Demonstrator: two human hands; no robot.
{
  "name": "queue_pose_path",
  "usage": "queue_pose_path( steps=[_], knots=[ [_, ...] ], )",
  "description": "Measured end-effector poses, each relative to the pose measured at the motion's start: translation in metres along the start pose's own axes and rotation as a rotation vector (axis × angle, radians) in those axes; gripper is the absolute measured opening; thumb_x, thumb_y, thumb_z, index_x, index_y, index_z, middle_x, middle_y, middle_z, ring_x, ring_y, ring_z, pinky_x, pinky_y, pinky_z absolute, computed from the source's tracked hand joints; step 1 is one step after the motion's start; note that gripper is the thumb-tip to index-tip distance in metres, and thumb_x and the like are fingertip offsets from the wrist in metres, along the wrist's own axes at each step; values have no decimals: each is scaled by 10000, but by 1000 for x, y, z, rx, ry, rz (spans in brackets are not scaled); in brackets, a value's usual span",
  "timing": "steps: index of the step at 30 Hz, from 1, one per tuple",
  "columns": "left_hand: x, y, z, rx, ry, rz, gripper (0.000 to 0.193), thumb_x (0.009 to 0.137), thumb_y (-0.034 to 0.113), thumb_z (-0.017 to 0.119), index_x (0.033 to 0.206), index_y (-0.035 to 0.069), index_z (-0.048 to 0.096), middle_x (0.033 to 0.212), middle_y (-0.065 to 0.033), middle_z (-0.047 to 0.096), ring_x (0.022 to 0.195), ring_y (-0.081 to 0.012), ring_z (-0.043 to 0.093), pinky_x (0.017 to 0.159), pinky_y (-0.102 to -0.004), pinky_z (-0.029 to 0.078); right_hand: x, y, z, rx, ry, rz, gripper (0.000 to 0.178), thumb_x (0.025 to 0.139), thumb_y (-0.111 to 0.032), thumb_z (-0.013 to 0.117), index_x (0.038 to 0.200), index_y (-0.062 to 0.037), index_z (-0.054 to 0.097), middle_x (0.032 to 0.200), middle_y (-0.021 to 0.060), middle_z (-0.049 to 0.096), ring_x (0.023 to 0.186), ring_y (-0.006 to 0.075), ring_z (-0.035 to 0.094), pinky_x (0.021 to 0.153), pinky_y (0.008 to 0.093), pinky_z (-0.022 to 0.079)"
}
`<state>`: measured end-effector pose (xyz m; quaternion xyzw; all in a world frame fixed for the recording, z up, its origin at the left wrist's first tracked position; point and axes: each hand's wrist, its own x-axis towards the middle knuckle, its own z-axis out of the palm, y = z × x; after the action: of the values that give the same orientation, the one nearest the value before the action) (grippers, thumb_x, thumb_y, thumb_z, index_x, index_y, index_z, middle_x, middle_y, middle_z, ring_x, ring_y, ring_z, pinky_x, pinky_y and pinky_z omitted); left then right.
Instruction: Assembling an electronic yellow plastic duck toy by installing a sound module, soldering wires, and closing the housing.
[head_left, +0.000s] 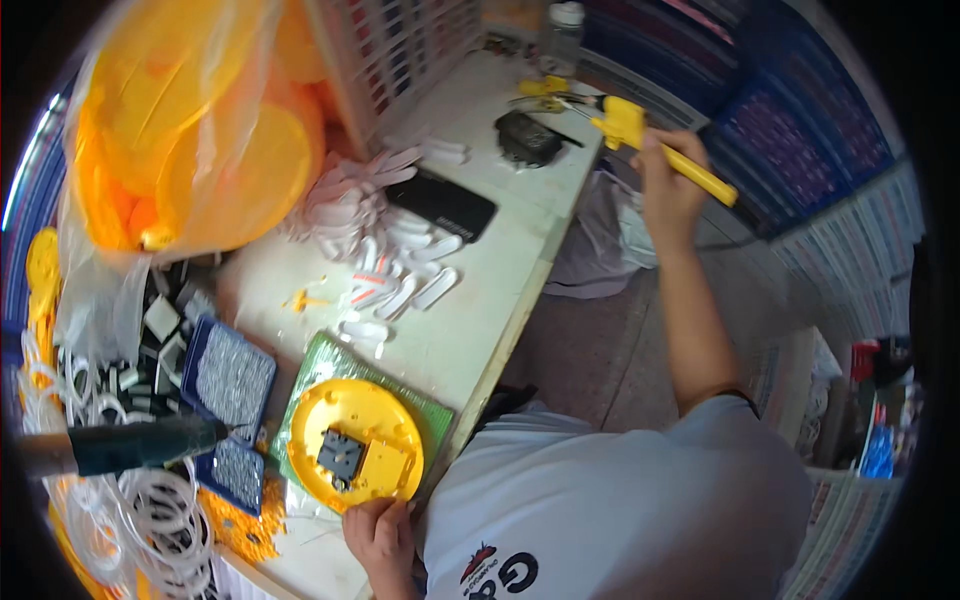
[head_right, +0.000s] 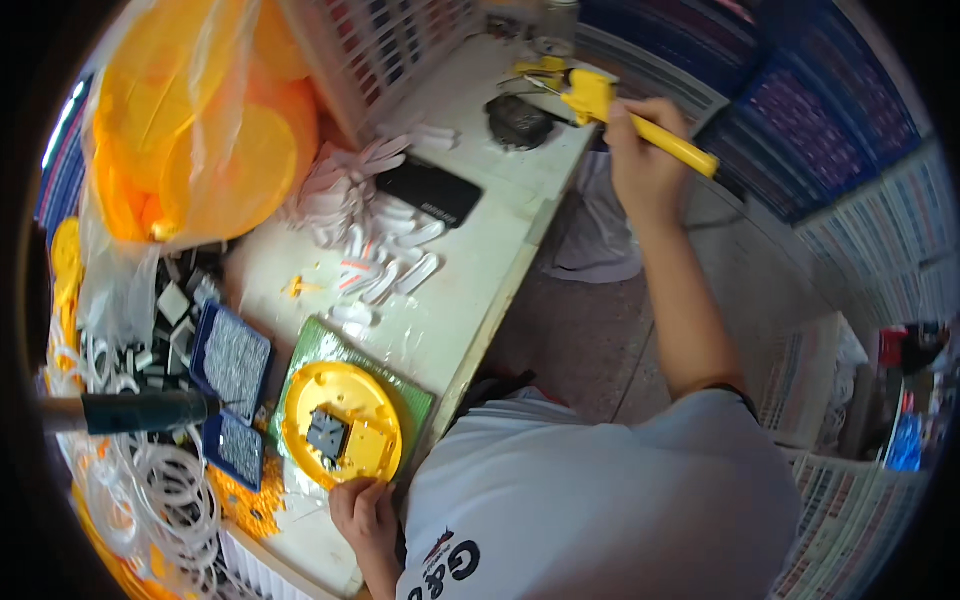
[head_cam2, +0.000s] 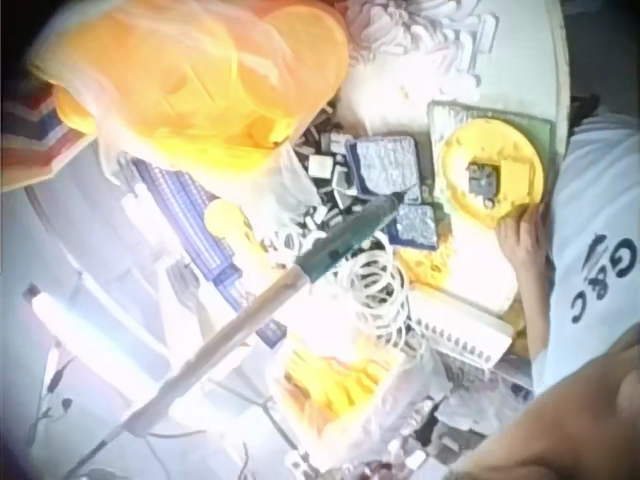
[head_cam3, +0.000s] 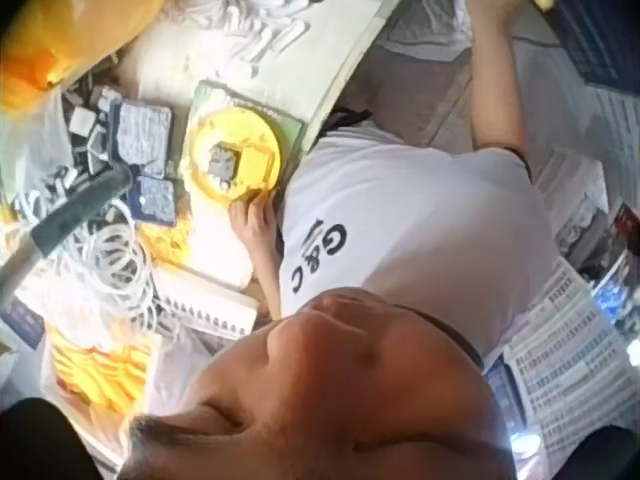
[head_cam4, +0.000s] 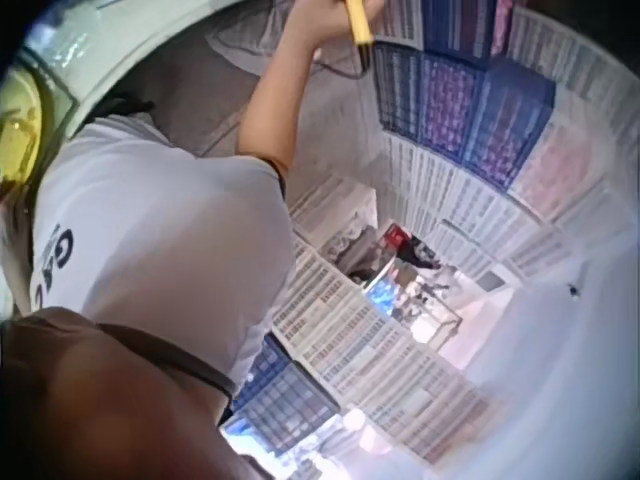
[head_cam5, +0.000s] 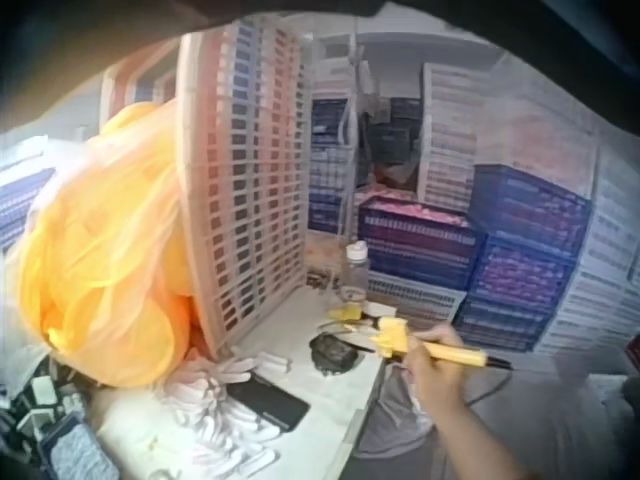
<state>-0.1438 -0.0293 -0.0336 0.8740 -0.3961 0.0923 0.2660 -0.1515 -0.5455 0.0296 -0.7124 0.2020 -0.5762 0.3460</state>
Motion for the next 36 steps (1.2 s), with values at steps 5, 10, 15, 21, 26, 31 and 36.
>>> queue_pose_path(
  steps=[5,10,15,21,26,31,36],
  knots=[
    [9,-18,3,80,144,-45,252,742,75,853,913,122,674,907,-55,685,776,-290,646,671,-410,491,-58,-56,40,432,-352,141,261,1018,-73,606,1267,6,608,867,25,614,716,90,614,667,231,511],
    [14,-25,-5,22,192,-138,239,741,87,859,916,98,697,906,-59,683,785,-279,646,677,-408,485,-127,-90,54,517,-793,184,404,920,-120,677,1281,48,606,814,26,596,709,97,575,651,243,475],
    [10,-20,-4,-18,233,-201,246,739,96,867,920,93,700,908,-53,685,790,-272,643,717,-403,483,-160,-112,79,526,-1092,14,341,852,-149,750,1144,20,701,781,82,689,665,156,662,612,292,538],
    [3,-16,-4,-122,364,-273,259,738,38,853,954,94,722,900,-57,678,799,-260,631,733,-400,474,-187,-121,98,583,-1197,36,351,853,-93,742,1181,19,686,781,83,690,664,162,673,628,284,551],
    [8,-10,-11,-138,469,-417,250,767,-59,800,977,62,739,875,-71,651,799,-248,606,736,-361,467,-193,-132,111,622,-1235,-84,365,837,-77,754,1183,16,687,837,98,709,660,181,676,622,293,560],
    [9,-13,-5,-137,544,-588,195,819,-59,768,983,39,727,930,-96,648,841,-241,591,740,-337,476,-198,-137,118,609,-1277,-175,377,823,-72,760,1181,14,682,852,109,717,652,194,675,610,299,560],
    [10,-17,0,42,490,-581,182,803,35,778,967,86,718,937,-55,665,920,-265,623,899,-416,426,-195,-140,120,583,-1321,-245,375,809,-73,768,1161,9,671,816,116,705,626,211,665,592,309,552]
  ],
)
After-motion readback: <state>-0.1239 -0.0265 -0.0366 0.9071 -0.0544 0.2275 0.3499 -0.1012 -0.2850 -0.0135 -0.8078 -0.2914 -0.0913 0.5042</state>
